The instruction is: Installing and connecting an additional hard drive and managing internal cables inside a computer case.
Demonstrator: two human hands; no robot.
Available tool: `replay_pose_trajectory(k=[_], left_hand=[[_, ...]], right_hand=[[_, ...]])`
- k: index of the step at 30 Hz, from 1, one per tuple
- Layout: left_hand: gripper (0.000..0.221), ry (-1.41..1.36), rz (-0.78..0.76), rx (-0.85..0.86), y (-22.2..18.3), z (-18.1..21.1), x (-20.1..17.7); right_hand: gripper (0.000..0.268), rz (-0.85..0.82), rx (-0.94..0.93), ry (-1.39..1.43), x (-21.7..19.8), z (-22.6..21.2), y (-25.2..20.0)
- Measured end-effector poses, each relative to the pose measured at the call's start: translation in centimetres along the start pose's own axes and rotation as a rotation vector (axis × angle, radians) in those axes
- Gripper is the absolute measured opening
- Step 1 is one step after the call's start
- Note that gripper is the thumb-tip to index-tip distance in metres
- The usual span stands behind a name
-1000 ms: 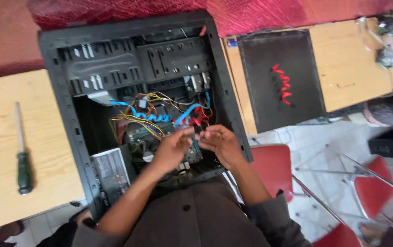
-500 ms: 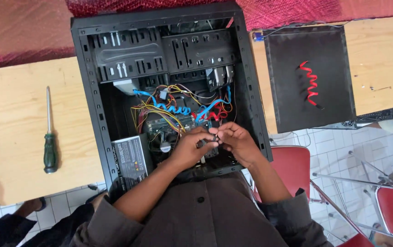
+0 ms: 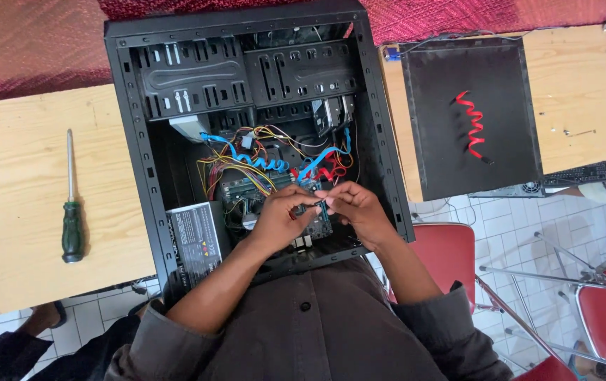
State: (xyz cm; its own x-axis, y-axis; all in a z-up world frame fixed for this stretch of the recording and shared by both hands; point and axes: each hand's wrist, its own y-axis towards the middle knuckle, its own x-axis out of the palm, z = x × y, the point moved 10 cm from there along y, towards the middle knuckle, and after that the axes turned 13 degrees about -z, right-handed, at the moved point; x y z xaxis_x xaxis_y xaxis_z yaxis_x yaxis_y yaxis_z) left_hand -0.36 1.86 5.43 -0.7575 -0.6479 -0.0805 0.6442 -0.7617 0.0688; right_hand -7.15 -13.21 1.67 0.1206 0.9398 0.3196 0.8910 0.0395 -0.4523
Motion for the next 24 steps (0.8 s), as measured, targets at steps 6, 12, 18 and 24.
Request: replay_pose_trajectory(k=[6, 12, 18, 24], left_hand=[[0.017, 0.106, -0.128, -0.111, -0.8, -4.6, 1.4], [0.023, 0.258, -0.472, -0.371, -2.2, -7.2, 4.0], [0.029, 0.333, -0.555, -0.469, -2.7, -6.4, 4.2], [0.028, 0.352, -0.565, -0.512, -3.2, -8.3, 4.2]], right_hand=[[0.013, 0.283, -0.154, -0.082, -3.9, -1.5, -1.6], [0.022, 0.152, -0.198, -0.564, -1.3, -8.0, -5.5], [0.036, -0.271, 0.442, -1.398, -1.3, -1.9, -1.1], [0.021, -0.484, 0.667, -1.659, -6.3, 12.2, 5.0]])
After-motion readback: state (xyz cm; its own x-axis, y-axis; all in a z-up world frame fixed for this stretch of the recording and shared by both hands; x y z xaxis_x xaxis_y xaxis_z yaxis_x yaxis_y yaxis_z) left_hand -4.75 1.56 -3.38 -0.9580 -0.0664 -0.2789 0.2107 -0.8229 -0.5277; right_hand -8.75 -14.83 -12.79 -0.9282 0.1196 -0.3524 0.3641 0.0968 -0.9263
